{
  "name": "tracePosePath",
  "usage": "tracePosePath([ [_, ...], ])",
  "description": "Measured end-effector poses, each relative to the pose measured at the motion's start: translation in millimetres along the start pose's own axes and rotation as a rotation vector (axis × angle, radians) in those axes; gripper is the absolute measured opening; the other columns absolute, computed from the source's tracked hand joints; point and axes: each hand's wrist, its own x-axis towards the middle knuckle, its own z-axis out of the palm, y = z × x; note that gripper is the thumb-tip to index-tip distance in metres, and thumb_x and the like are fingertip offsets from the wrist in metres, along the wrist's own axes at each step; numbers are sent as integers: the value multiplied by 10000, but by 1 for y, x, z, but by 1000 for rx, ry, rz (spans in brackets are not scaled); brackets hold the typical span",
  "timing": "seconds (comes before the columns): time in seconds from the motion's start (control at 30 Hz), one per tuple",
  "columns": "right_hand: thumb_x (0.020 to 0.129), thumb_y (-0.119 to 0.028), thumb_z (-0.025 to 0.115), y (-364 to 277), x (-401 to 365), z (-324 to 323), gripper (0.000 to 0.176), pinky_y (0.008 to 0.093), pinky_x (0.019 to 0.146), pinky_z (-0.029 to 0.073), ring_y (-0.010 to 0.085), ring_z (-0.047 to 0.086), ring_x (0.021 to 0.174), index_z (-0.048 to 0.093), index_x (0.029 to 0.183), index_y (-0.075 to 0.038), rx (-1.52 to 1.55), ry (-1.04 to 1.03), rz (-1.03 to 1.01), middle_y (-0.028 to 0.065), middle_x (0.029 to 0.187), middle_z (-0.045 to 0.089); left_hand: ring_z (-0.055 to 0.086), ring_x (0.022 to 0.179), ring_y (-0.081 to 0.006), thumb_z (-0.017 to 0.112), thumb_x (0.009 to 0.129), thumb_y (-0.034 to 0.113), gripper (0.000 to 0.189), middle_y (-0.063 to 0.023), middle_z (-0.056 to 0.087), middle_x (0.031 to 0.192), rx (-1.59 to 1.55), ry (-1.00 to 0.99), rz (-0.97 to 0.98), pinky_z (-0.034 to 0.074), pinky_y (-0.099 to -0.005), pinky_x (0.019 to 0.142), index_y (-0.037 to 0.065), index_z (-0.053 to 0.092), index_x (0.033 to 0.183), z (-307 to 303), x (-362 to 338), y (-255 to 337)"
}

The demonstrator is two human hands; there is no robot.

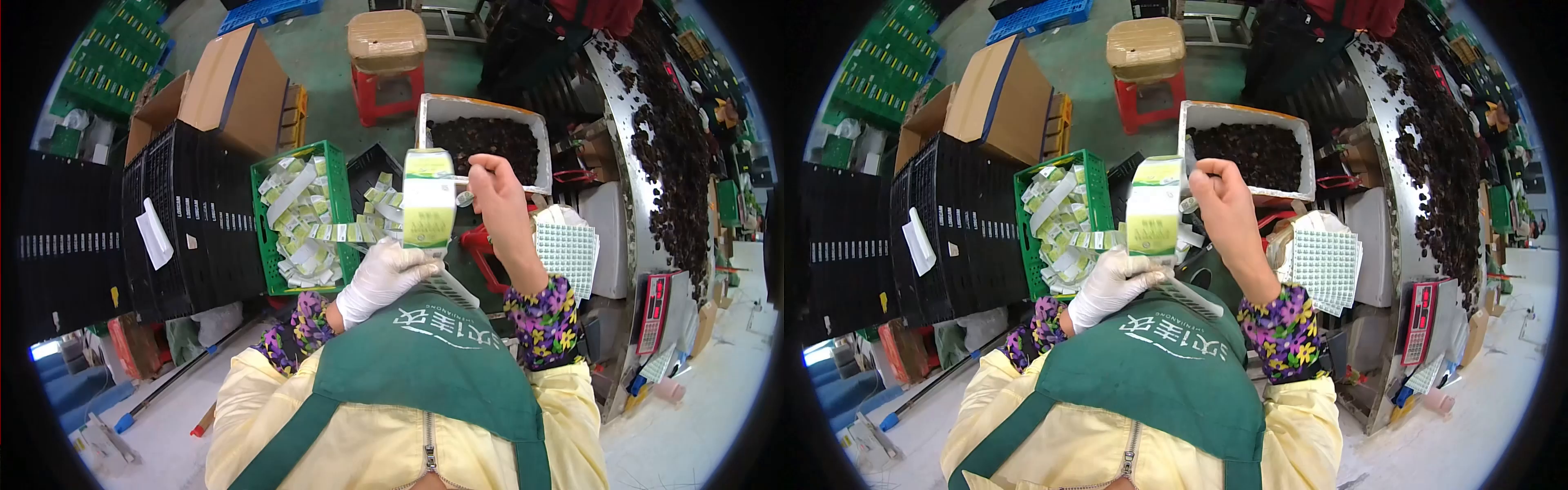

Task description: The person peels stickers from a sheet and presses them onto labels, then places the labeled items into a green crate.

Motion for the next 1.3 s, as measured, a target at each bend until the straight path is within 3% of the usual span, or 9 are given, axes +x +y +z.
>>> tracePosePath([
  [0.33, 802, -66, 666, 19, -39, 16, 304, 296, 675, 455, 181, 561, 681, 558, 1080, -9, -403, -129, -363, 62, 767, 593, 644, 891, -325, 733, 793, 201, 192, -113, 697, 940, 111, 86, 69, 489, -403, 795, 93, 734, 952, -7, 3, -3],
  [0.63, 765, -108, 691, 23, -27, 5, 354, 328, 686, 490, 228, 582, 722, 578, 1094, -41, -628, -42, -295, 100, 925, 585, 648, 889, -324, 749, 777, 159, 185, -123, 697, 913, 108, 105, 167, 490, -398, 800, 71, 728, 939, -9, 1, 2],
  [0.7, 777, -84, 679, 17, -24, -8, 282, 280, 719, 483, 147, 563, 793, 590, 1028, 7, -452, -51, -288, 85, 977, 584, 690, 842, -233, 718, 812, 80, 112, -96, 719, 880, 58, 198, 196, 518, -327, 756, 47, 733, 917, -13, 5, 8],
  [0.77, 816, -59, 631, -25, -40, -20, 159, 331, 793, 490, 161, 570, 857, 603, 962, -2, -246, -229, -318, 112, 960, 590, 650, 765, -140, 681, 877, 127, 142, -69, 708, 822, -112, 272, -85, 503, -275, 715, 1, 716, 933, -15, 3, 8],
  [0.9, 895, -142, 558, -90, -97, 4, 167, 531, 959, 418, 380, 603, 912, 620, 775, -43, 945, -913, -736, 266, 1034, 635, 553, 702, -45, 671, 907, 176, 182, 17, 651, 773, -388, 455, -297, 452, -205, 638, -2, 707, 931, -20, 4, -9],
  [1.03, 876, -40, 632, -144, -126, -12, 150, 508, 972, 393, 284, 615, 894, 606, 736, -85, 722, -1100, -500, 96, 998, 698, 546, 703, -34, 666, 914, 185, 190, 19, 652, 785, -505, 532, -337, 446, -196, 640, 2, 702, 953, -19, 7, -11],
  [1.13, 801, -23, 723, -143, -128, -7, 144, 508, 921, 422, 247, 599, 911, 626, 733, -105, 646, -1042, -609, 28, 1053, 662, 546, 704, -33, 669, 913, 192, 193, 20, 652, 786, -494, 573, -316, 445, -195, 639, 6, 701, 957, -24, 8, -10],
  [1.27, 831, -54, 677, -137, -112, -12, 154, 512, 946, 400, 224, 581, 890, 635, 706, -134, 638, -1116, -609, -3, 966, 670, 550, 711, -39, 665, 917, 197, 199, 17, 653, 802, -523, 592, -295, 445, -195, 638, 4, 690, 960, -25, 7, -13],
  [1.3, 862, -92, 619, -129, -94, -14, 113, 506, 905, 434, 295, 602, 851, 636, 751, -82, 625, -1145, -756, 111, 989, 658, 549, 710, -40, 663, 919, 198, 201, 15, 652, 806, -574, 616, -308, 444, -195, 638, 2, 687, 959, -26, 7, -12],
])
